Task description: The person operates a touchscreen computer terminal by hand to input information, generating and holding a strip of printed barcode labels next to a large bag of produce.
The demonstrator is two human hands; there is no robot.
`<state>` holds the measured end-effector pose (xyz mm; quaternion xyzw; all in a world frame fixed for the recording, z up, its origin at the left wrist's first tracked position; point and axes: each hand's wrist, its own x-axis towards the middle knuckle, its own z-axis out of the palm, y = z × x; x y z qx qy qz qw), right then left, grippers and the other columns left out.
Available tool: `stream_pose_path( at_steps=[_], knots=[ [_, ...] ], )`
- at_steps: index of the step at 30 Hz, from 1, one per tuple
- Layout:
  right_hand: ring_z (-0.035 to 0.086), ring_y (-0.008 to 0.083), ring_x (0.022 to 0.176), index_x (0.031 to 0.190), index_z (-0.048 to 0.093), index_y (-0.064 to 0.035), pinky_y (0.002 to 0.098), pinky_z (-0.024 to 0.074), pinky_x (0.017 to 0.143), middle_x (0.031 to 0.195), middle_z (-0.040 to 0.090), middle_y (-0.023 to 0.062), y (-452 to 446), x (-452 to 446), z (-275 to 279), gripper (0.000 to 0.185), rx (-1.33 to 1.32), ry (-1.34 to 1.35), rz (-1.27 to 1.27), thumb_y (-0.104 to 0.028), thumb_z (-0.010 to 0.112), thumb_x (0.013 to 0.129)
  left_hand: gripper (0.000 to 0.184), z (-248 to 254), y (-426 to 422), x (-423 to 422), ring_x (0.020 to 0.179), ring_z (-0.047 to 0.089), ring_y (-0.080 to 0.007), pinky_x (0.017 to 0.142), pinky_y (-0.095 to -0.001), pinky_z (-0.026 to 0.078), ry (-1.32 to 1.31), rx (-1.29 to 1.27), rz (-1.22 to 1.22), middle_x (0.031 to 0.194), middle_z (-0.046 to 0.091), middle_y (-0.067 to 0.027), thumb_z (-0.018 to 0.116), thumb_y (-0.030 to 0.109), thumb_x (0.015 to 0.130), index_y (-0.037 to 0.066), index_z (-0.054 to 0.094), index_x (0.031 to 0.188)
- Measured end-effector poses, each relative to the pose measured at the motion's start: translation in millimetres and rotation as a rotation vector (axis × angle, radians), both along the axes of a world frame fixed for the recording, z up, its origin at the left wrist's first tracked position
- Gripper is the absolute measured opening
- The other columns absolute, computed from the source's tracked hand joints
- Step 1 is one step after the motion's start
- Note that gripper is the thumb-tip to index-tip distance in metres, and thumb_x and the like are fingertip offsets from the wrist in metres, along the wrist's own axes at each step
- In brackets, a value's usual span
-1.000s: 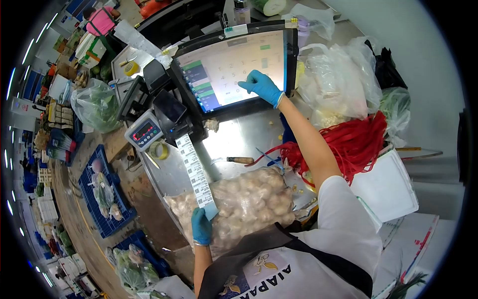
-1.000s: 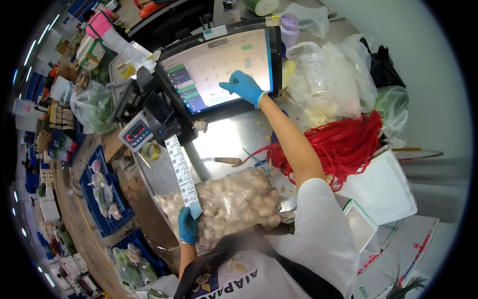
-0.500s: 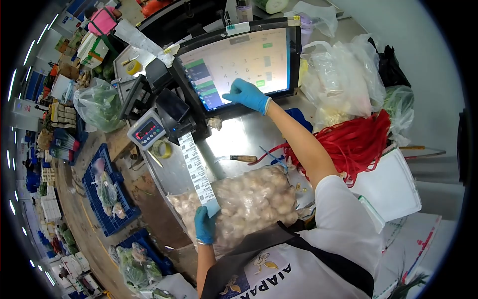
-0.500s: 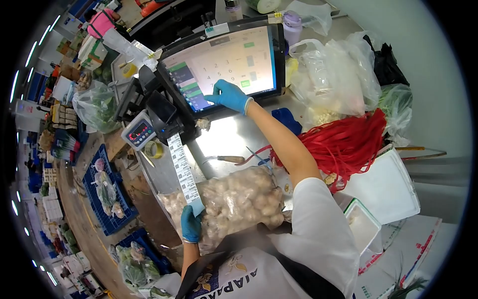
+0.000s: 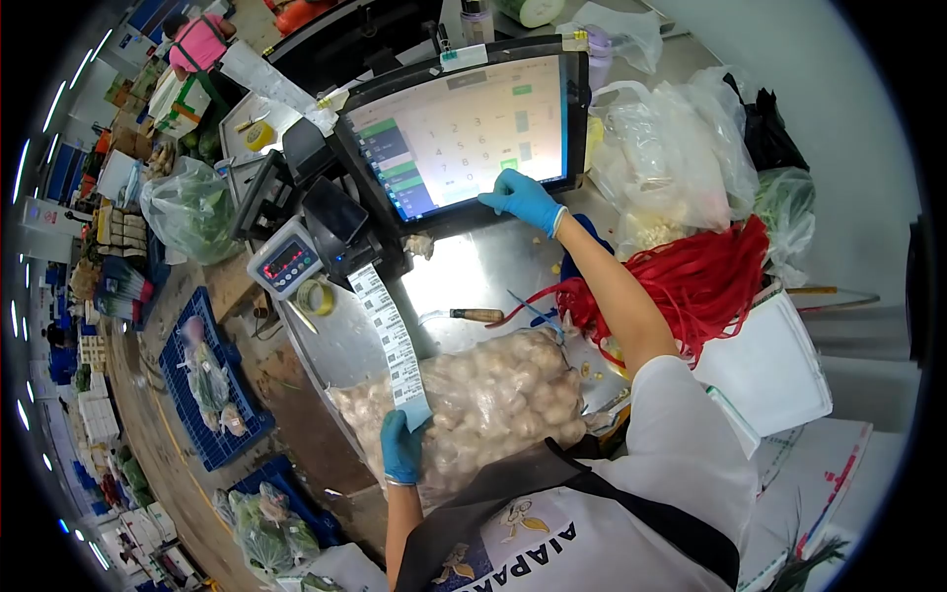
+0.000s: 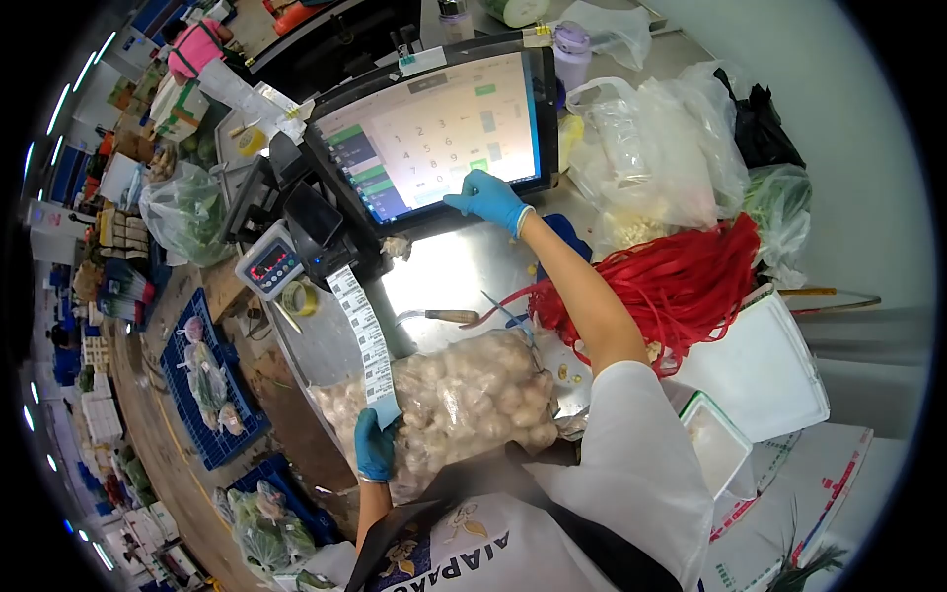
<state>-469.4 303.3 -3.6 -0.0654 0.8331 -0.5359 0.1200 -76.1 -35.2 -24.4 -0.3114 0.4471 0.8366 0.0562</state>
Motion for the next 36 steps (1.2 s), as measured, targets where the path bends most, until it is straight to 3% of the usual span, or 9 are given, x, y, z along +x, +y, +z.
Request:
stream_pose_path(
  at_steps=[9,10,13,15,21,23,30,35,36],
  knots=[
    [0.064,0.0163,0.079,0.104,0.071,-0.011,0.0317,0.0529,0.072,0.092,0.071,0.0065,-42,83,-2,0.033,-0.09,-0.206,0.334,-0.042,0.07,0.093,0.029,4,3,0,0.1,0.065,-0.0278,0.088,-0.0425,0.055,0.008,0.035,0.035,0.111,0.067,-0.0121,0.063,0.027,0.096,0.002,0.061,0.112],
    [0.066,0.0193,0.084,0.116,0.068,-0.013,0.0335,0.0534,0.075,0.1,0.071,0.0076,-53,97,-16,0.039,-0.029,0.081,0.513,-0.045,0.07,0.092,0.027,9,6,-3,0.1,0.066,-0.0273,0.088,-0.0421,0.055,0.004,0.033,0.044,0.11,0.067,-0.012,0.063,0.025,0.096,0.002,0.061,0.108],
    [0.066,0.0284,0.103,0.148,0.05,-0.0188,0.0384,0.0543,0.085,0.121,0.064,0.0099,-88,144,37,0.074,0.099,-0.155,0.813,-0.047,0.075,0.085,0.028,6,-1,9,0.103,0.064,-0.0261,0.092,-0.0424,0.053,0.051,-0.184,-0.021,0.114,0.065,-0.0119,0.062,0.027,0.097,0.003,0.061,0.111],
    [0.061,0.0323,0.115,0.157,0.034,-0.0243,0.0381,0.0527,0.096,0.131,0.058,0.0085,-103,172,60,0.086,0.095,0.109,0.949,-0.046,0.074,0.084,0.027,33,5,8,0.104,0.063,-0.0252,0.093,-0.0421,0.051,0.076,0.014,0.094,0.115,0.064,-0.0114,0.06,0.026,0.098,0.004,0.061,0.112],
    [0.061,0.0253,0.11,0.156,0.037,-0.0271,0.035,0.0567,0.084,0.127,0.054,0.0073,-152,223,60,0.081,0.118,0.445,0.829,-0.033,0.074,0.084,0.028,73,3,10,0.11,0.061,-0.0257,0.096,-0.044,0.05,0.147,0.058,0.094,0.121,0.063,-0.0109,0.058,0.028,0.099,0.007,0.06,0.117],
    [0.065,0.0205,0.094,0.137,0.059,-0.0264,0.0325,0.0558,0.069,0.111,0.059,0.0027,-165,227,40,0.053,0.145,0.671,0.716,-0.027,0.069,0.085,0.033,67,-4,9,0.113,0.06,-0.0264,0.098,-0.045,0.05,0.15,-0.013,0.048,0.123,0.062,-0.0116,0.057,0.03,0.099,0.005,0.06,0.12],
    [0.067,0.0244,0.074,0.108,0.069,-0.0243,0.0344,0.0537,0.06,0.089,0.063,0.0036,-171,236,45,0.024,0.05,0.861,0.619,-0.023,0.064,0.084,0.088,69,-17,-19,0.119,0.06,-0.0297,0.101,-0.0452,0.049,0.037,0.122,-0.009,0.136,0.058,-0.0178,0.04,0.071,0.097,-0.003,0.043,0.146],
    [0.067,0.0245,0.075,0.112,0.068,-0.0249,0.0349,0.0544,0.059,0.084,0.065,0.0024,-176,250,40,0.031,0.055,0.828,0.689,-0.022,0.068,0.081,0.076,49,-36,-50,0.116,0.062,-0.029,0.102,-0.0408,0.05,0.053,0.347,-0.146,0.135,0.059,-0.0183,0.043,0.058,0.103,-0.005,0.045,0.144],
    [0.067,0.0272,0.068,0.088,0.066,-0.0177,0.0375,0.0544,0.059,0.079,0.066,0.0055,-175,252,50,0.016,-0.021,0.869,0.631,-0.028,0.071,0.076,0.07,43,-36,-57,0.116,0.063,-0.0283,0.101,-0.0405,0.051,0.038,0.333,-0.158,0.134,0.061,-0.0181,0.045,0.052,0.104,-0.005,0.047,0.143]
  ],
)
